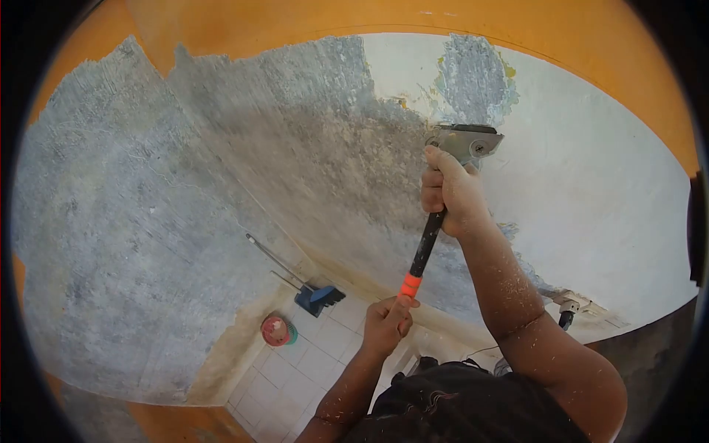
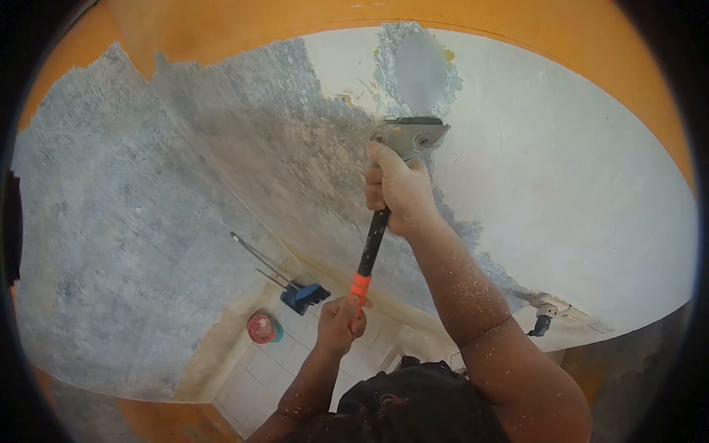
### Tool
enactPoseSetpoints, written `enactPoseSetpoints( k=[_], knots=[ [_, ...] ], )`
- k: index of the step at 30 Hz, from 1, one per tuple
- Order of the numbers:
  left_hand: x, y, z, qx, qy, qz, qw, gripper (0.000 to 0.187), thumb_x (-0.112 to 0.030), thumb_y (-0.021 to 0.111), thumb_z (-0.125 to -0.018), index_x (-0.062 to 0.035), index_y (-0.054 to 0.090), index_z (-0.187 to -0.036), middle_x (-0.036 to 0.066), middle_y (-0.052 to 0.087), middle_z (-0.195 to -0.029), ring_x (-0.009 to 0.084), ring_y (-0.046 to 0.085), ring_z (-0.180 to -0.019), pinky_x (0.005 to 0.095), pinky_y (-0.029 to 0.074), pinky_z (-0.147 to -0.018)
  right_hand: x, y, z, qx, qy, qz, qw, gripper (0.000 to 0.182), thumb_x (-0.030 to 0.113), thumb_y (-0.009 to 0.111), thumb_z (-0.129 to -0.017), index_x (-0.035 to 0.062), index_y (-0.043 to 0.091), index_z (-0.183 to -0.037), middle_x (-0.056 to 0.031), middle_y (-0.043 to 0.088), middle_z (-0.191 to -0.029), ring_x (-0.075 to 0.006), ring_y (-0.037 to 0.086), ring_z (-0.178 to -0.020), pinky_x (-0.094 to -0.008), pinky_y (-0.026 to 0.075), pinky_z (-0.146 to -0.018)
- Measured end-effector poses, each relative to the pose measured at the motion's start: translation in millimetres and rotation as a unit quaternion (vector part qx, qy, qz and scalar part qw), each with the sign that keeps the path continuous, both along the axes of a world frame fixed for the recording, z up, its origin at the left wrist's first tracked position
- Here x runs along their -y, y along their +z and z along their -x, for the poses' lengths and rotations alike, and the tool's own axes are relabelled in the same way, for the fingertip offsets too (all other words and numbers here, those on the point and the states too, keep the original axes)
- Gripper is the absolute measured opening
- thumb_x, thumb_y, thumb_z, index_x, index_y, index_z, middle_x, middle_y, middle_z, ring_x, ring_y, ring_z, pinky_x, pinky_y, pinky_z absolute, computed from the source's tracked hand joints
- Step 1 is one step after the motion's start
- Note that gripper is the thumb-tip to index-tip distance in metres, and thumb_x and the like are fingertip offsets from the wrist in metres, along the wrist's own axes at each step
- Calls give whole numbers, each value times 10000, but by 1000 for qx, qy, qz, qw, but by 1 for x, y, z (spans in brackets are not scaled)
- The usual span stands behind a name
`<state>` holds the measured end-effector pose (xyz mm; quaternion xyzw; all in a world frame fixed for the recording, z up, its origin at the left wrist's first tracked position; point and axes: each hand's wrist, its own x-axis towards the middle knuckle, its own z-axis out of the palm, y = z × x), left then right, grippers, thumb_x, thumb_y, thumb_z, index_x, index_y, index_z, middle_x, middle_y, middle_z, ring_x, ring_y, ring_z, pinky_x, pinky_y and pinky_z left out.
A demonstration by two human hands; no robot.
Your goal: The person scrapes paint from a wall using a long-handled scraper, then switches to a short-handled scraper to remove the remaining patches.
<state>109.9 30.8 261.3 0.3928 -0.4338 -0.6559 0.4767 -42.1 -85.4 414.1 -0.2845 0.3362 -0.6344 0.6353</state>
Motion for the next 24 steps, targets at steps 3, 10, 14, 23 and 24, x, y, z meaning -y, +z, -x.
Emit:
enactPoseSetpoints(
  k=[3, 10, 14, 23, 24],
  knots=[
    [-7, 2, -2, 21, -1, 11, 1000, 388, -331, 464, -967, 33, 585, -906, -11, 393, -481, 63, 310, -377, 220, 223, -368, -4, -9, -1, 14, -18, 5, 1000, 243, 239, 597, -873, 153, 408, -747, 63, 342, -559, -46, 275, -419, -229, 212, -387],
    [2, 3, 4, -21, -4, -10, 1000, 402, -361, 460, -963, 18, 574, -896, -8, 395, -482, 69, 309, -373, 233, 221, -365, 7, 5, -3, -16, -2, 2, 1000, 245, 249, 608, -871, 149, 415, -758, 69, 341, -559, -43, 276, -423, -229, 211, -384],
    [-8, 0, 2, -1, -16, -11, 1000, 420, -384, 462, -957, 17, 571, -891, -3, 394, -480, 74, 309, -367, 232, 226, -361, -3, -8, 1, 11, -16, 7, 1000, 237, 226, 604, -867, 96, 422, -788, 29, 373, -575, -70, 318, -429, -252, 236, -393],
    [0, 20, 1, -45, -12, -20, 999, 334, -284, 483, -966, 19, 592, -878, -13, 414, -507, 59, 351, -416, 226, 258, -402, 3, 7, -1, 3, -10, 28, 1000, 252, 223, 620, -860, 99, 416, -777, 21, 365, -573, -74, 322, -426, -255, 233, -385],
    [-8, 12, 1, -45, -16, -41, 998, 331, -283, 486, -965, 17, 596, -879, -14, 414, -508, 58, 348, -417, 224, 256, -403, 0, 0, 1, 10, -18, 19, 1000, 258, 227, 622, -859, 97, 415, -777, 21, 364, -573, -74, 321, -427, -256, 234, -384]
  ],
)
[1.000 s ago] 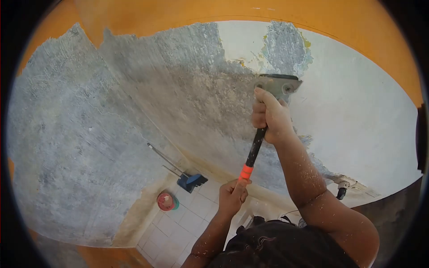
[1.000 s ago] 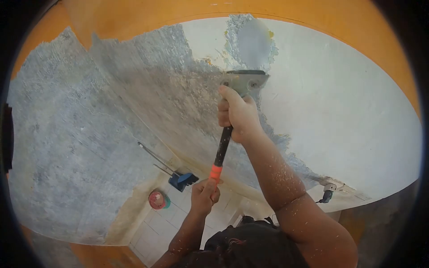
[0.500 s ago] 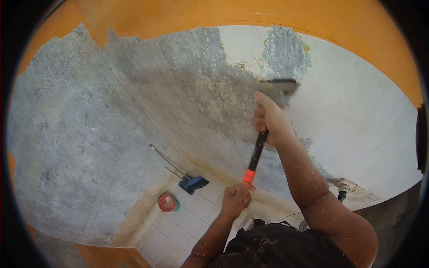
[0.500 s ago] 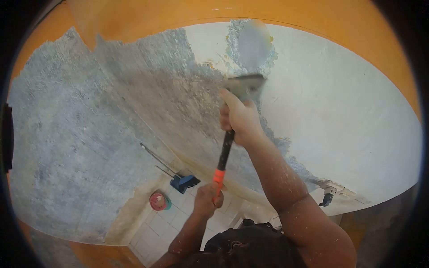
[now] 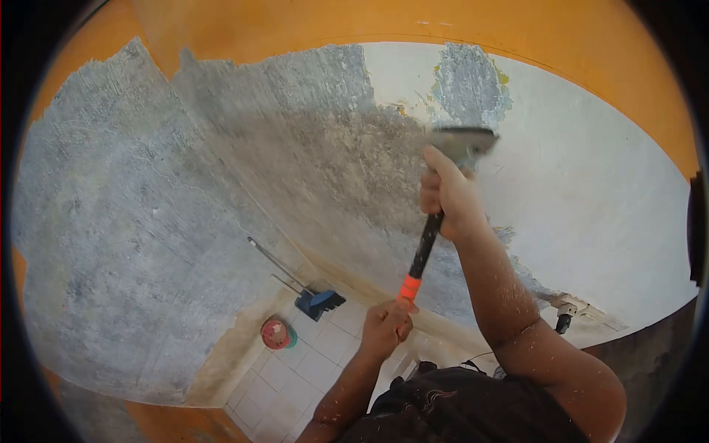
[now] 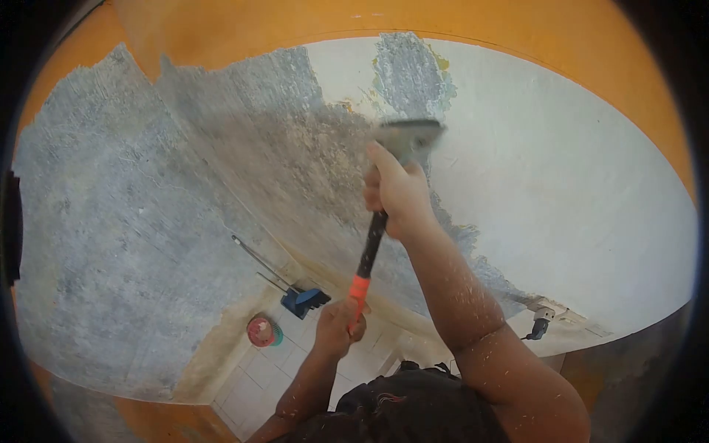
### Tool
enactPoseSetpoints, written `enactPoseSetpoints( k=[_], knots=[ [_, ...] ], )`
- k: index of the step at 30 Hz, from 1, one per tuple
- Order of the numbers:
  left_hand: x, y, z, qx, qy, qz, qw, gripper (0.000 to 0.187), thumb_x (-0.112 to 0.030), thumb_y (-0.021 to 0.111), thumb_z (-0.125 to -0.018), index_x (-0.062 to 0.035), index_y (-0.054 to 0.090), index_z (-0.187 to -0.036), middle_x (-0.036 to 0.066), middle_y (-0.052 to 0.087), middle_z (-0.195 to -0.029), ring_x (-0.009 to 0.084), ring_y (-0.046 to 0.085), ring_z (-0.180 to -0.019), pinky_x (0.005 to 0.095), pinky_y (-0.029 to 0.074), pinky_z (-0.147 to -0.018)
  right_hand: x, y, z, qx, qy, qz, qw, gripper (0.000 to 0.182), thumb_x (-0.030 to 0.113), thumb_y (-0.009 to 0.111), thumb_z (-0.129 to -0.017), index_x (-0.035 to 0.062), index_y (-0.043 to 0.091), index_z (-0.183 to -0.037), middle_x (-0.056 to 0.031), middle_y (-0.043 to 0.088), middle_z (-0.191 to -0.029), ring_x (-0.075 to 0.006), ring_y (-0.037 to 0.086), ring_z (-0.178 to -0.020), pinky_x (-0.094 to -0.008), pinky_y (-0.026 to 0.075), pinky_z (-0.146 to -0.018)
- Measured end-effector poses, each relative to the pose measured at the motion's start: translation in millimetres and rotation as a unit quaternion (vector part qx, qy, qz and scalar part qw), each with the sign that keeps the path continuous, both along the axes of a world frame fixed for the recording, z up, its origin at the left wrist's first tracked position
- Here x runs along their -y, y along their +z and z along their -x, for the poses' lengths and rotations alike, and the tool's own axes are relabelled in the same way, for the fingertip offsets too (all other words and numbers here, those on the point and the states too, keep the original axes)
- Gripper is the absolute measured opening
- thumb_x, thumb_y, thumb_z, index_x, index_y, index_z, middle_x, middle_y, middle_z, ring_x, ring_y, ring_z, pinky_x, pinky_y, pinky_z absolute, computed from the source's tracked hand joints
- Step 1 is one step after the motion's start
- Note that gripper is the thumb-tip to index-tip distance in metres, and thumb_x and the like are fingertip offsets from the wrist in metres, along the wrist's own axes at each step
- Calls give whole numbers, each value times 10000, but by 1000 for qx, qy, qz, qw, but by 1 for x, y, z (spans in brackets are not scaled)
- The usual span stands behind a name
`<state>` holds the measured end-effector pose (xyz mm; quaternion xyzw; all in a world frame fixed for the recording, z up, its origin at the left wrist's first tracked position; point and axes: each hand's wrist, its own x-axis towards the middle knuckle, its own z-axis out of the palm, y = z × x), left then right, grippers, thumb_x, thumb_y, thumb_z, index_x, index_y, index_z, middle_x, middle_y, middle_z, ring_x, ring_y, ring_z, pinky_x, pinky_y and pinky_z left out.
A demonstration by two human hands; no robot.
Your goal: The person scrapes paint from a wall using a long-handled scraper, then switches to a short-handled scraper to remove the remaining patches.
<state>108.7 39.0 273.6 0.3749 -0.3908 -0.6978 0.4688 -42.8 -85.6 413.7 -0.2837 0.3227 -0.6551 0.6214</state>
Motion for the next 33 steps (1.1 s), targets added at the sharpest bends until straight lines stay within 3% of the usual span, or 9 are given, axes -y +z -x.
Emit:
enactPoseSetpoints(
  k=[4, 10, 16, 17, 21, 24, 26, 28, 33],
  knots=[
    [-3, -11, 1, 14, -15, -40, 999, 326, -278, 493, -963, 14, 605, -873, -19, 411, -511, 54, 334, -419, 218, 248, -408, -5, -10, 7, 1, 30, -18, 999, 261, 237, 629, -857, 105, 418, -778, 26, 369, -574, -71, 326, -426, -250, 234, -384],
    [7, 12, -6, 43, -4, 35, 998, 299, -249, 500, -959, 16, 613, -878, -18, 416, -520, 56, 349, -432, 215, 250, -413, 2, 6, 4, 0, -1, 24, 1000, 234, 241, 634, -854, 114, 443, -809, 36, 370, -571, -75, 333, -418, -252, 249, -377],
    [2, -16, 3, -11, -18, -50, 998, 249, -174, 479, -947, 28, 607, -881, -8, 411, -519, 70, 365, -435, 223, 270, -419, -11, -12, 9, 3, -14, -30, 999, 249, 258, 636, -856, 122, 433, -809, 32, 373, -569, -75, 333, -419, -252, 248, -377],
    [7, -9, 0, 9, -16, 11, 1000, 259, -185, 473, -948, 28, 605, -881, -10, 405, -518, 66, 353, -429, 216, 264, -413, -4, -7, 9, -3, 2, -6, 1000, 252, 263, 631, -861, 124, 428, -807, 24, 375, -568, -78, 339, -421, -252, 255, -382],
    [15, 9, -7, 10, -33, 48, 998, 321, -269, 460, -969, 18, 585, -904, -6, 407, -516, 66, 339, -415, 216, 248, -398, 2, 11, 5, 9, 20, 28, 999, 269, 271, 625, -872, 106, 424, -805, 25, 372, -567, -81, 347, -419, -244, 265, -394],
    [-4, -14, 2, 10, -29, 42, 999, 369, -328, 449, -975, 9, 577, -896, -4, 410, -513, 65, 336, -411, 216, 247, -397, -11, -17, 11, 17, 10, 2, 1000, 279, 286, 625, -875, 105, 424, -804, 31, 368, -562, -84, 351, -412, -247, 268, -391],
    [-10, -23, 6, -26, -83, -22, 996, 395, -361, 443, -974, -1, 573, -877, -7, 408, -505, 65, 337, -406, 219, 250, -395, -10, -20, 12, -3, 11, 0, 1000, 299, 326, 626, -876, 171, 417, -727, 69, 351, -548, -56, 320, -403, -229, 242, -375],
    [-1, -10, 5, 50, -75, -20, 996, 408, -374, 432, -976, -5, 571, -871, -8, 403, -496, 63, 339, -404, 221, 255, -396, -7, -9, 13, -22, 15, -2, 1000, 306, 341, 620, -879, 172, 415, -729, 67, 351, -546, -57, 334, -404, -222, 247, -373],
    [9, 29, 7, -1, -83, 71, 994, 441, -395, 387, -986, -3, 563, -884, -2, 407, -487, 66, 343, -392, 222, 256, -385, -3, 30, 12, 48, 60, 130, 989, 273, 334, 550, -920, 170, 411, -752, 63, 369, -588, -58, 331, -417, -216, 264, -394]
  ],
)
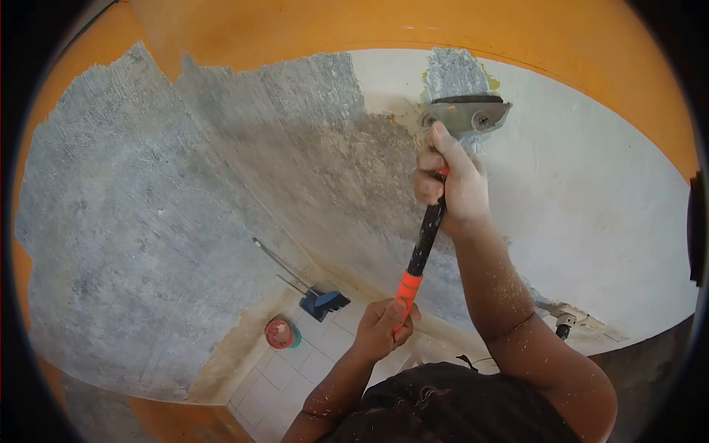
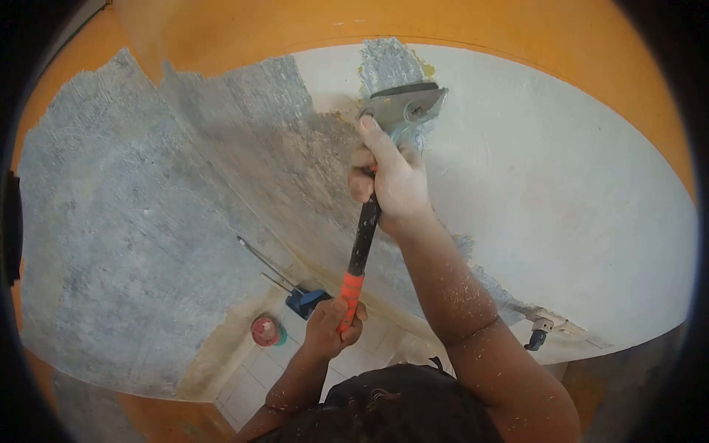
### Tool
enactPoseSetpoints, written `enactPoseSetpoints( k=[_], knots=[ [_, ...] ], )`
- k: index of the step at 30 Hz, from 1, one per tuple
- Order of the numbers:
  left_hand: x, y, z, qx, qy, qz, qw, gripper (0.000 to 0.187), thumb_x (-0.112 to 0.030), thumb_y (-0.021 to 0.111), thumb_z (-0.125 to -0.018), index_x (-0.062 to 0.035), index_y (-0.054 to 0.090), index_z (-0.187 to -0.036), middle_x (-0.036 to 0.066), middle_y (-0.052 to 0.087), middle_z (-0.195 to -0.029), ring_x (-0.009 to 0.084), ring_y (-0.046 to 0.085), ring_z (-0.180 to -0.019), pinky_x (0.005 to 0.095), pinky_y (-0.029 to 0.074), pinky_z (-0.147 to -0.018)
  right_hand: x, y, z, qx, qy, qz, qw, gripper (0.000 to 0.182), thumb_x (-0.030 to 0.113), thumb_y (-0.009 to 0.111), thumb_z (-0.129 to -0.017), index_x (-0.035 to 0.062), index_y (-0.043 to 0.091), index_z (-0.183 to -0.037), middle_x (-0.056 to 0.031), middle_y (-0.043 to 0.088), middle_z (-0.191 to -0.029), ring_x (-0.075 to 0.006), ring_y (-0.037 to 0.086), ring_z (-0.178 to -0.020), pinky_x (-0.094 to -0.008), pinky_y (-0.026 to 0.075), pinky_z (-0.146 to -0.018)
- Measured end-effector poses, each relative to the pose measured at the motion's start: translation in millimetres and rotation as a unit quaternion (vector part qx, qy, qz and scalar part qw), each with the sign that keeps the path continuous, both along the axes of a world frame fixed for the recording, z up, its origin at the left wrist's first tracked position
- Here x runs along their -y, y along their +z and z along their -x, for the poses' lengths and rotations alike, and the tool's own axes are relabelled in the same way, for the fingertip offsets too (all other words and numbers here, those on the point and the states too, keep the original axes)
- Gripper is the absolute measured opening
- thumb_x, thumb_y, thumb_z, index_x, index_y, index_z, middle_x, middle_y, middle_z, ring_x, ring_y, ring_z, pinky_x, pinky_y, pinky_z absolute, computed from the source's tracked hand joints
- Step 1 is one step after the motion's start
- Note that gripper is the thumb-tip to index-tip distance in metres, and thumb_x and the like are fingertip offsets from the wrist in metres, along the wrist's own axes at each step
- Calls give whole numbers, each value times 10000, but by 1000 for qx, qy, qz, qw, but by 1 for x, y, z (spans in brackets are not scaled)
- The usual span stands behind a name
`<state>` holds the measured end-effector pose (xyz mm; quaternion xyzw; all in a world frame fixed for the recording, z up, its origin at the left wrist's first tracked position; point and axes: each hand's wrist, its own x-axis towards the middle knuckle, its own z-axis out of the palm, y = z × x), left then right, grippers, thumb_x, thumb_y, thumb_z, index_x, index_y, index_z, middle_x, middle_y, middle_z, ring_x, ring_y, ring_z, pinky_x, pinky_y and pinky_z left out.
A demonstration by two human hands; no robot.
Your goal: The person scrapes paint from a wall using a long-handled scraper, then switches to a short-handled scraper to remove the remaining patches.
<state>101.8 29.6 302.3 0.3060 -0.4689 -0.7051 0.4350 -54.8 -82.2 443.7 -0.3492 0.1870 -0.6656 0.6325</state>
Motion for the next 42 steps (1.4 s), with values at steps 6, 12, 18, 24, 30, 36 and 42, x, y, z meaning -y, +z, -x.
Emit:
enactPoseSetpoints(
  k=[6, 12, 18, 24, 30, 36, 42],
  knots=[
    [-26, -31, -15, -10, -36, 61, 997, 552, -383, 596, -860, 25, 440, -1198, 12, 433, -512, 92, 390, -404, 222, 296, -403, 5, -61, 11, 158, 227, -4, 961, 257, 310, 539, -913, 154, 430, -741, 58, 359, -590, -90, 359, -456, -245, 300, -440],
    [-38, -20, -27, 68, 138, 305, 940, 941, -319, 806, -673, 47, 233, -1324, 103, 559, -760, 177, 561, -653, 271, 447, -613, 16, -55, 1, 285, 355, -13, 891, 207, 246, 514, -932, 116, 452, -784, 51, 410, -702, -59, 389, -596, -177, 340, -459],
    [-25, -17, -29, 195, 178, 410, 873, 692, -254, 747, -759, 62, 361, -1239, 135, 590, -792, 176, 588, -657, 262, 479, -608, 12, -48, 4, 192, 267, -42, 943, 173, 261, 533, -929, 135, 471, -828, 55, 403, -714, -60, 351, -615, -177, 313, -456],
    [-30, -30, 2, 94, 155, 302, 936, 530, -16, 647, -809, 22, 360, -1253, 105, 581, -707, 126, 528, -569, 242, 391, -507, 19, -54, 9, 200, 322, 14, 925, 237, 360, 524, -931, 134, 485, -989, 75, 406, -709, -61, 364, -626, -212, 337, -524],
    [-27, -9, 14, 54, 141, 324, 934, 627, -5, 647, -751, 59, 404, -1326, 52, 545, -578, 137, 502, -471, 235, 402, -518, 40, -64, -8, 337, 491, 189, 780, 341, 467, 461, -938, 128, 485, -967, 91, 362, -593, -38, 349, -497, -204, 269, -465],
    [-32, -11, 17, 130, 184, 342, 912, 578, 2, 642, -753, 20, 469, -1304, 52, 539, -567, 133, 484, -461, 230, 385, -504, 28, -61, -3, 340, 449, 195, 803, 420, 509, 429, -937, 96, 499, -962, 95, 315, -556, -18, 275, -410, -188, 202, -381],
    [-31, 3, 17, 92, 186, 311, 927, 561, 23, 626, -758, 22, 476, -1299, 62, 536, -574, 101, 469, -471, 206, 369, -508, 27, -54, -6, 342, 434, 202, 809, 463, 522, 389, -946, 73, 500, -970, 82, 315, -568, -22, 276, -418, -192, 196, -384]
  ],
)
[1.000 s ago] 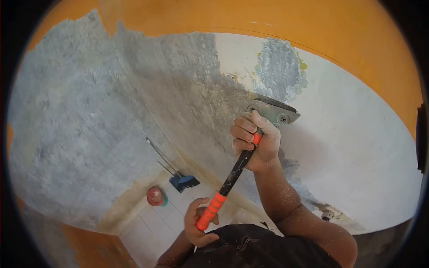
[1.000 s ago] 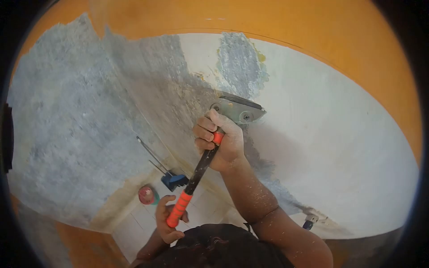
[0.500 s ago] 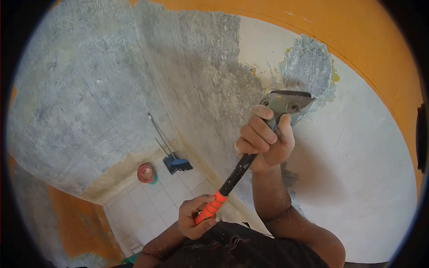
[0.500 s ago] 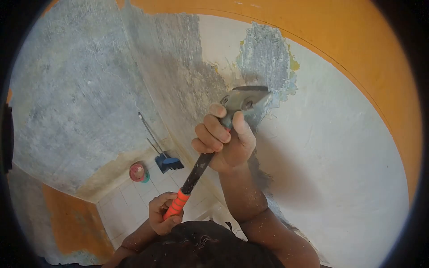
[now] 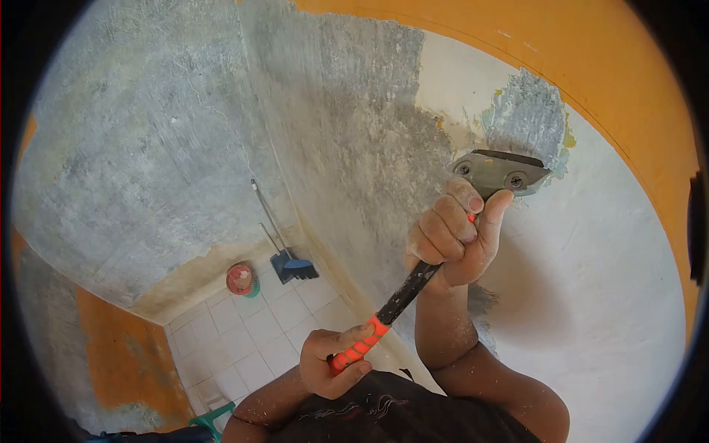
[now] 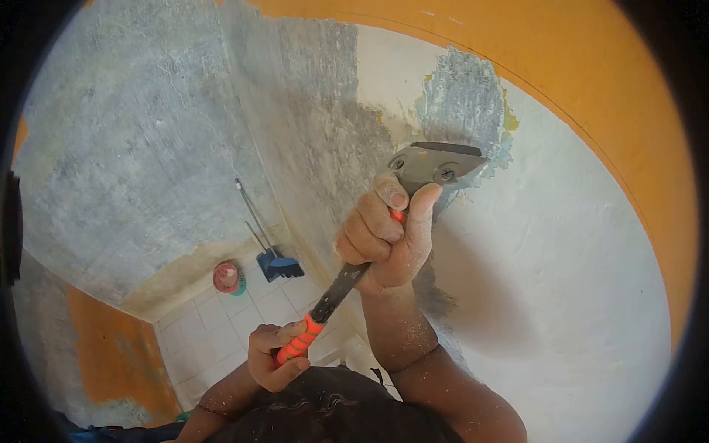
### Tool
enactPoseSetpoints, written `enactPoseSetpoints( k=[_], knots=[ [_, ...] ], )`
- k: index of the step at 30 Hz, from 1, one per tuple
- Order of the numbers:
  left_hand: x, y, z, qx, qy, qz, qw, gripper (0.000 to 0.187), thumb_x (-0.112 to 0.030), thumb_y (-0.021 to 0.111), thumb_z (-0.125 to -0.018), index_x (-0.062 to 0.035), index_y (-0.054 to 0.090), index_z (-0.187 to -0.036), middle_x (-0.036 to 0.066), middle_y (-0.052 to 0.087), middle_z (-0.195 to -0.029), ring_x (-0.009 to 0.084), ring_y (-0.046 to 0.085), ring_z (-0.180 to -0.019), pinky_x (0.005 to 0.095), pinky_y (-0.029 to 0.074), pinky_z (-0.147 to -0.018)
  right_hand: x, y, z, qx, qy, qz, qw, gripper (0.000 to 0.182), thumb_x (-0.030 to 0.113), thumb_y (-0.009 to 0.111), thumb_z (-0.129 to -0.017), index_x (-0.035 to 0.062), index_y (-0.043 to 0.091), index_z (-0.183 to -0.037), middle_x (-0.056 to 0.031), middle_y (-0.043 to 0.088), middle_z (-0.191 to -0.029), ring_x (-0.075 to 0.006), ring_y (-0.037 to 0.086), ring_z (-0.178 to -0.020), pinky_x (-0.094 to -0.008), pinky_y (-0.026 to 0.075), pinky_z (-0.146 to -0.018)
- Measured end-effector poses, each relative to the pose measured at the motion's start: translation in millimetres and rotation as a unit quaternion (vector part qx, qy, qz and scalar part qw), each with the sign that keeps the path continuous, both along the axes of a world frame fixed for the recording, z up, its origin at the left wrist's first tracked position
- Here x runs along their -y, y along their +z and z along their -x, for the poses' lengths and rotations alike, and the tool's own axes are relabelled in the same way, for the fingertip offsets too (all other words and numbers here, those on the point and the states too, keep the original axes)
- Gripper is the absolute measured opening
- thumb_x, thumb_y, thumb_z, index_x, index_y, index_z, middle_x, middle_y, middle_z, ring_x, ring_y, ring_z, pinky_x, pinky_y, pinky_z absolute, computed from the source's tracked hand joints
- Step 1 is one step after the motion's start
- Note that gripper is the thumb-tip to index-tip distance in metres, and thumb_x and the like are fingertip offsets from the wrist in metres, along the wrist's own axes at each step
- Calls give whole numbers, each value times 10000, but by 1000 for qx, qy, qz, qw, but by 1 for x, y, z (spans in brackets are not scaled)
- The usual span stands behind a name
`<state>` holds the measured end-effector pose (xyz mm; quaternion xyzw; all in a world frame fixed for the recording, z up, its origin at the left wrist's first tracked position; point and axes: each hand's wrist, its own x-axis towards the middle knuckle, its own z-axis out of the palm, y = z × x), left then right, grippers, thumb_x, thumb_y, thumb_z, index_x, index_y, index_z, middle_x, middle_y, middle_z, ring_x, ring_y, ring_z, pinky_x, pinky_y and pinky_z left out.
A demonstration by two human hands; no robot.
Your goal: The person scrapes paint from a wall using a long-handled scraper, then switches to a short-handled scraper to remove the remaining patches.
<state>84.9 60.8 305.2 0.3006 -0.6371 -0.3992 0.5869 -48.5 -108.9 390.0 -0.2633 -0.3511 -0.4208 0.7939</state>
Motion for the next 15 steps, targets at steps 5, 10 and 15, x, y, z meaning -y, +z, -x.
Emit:
enactPoseSetpoints(
  k=[5, 10, 15],
  knots=[
    [-10, 3, 8, 18, 11, -8, 1000, 548, 40, 610, -756, 45, 476, -1287, 57, 547, -586, 91, 457, -479, 201, 375, -520, -6, -4, 7, -2, 1, -18, 1000, 465, 520, 383, -949, 66, 484, -956, 73, 329, -580, -26, 277, -413, -198, 194, -380],
    [-17, 22, -12, 13, -13, -56, 998, 516, 23, 596, -770, 58, 483, -1273, 67, 556, -601, 92, 477, -508, 199, 410, -593, -6, 4, -1, 21, 17, -23, 999, 458, 511, 384, -952, 62, 476, -950, 69, 323, -574, -23, 267, -400, -199, 179, -369],
    [-18, 17, 1, 48, 1, -32, 998, 500, 17, 587, -785, 77, 475, -1269, 62, 598, -643, 76, 497, -548, 207, 426, -649, -12, -1, 5, 8, 3, -38, 999, 450, 500, 379, -957, 61, 478, -950, 67, 311, -564, -21, 262, -397, -199, 174, -365]
  ],
)
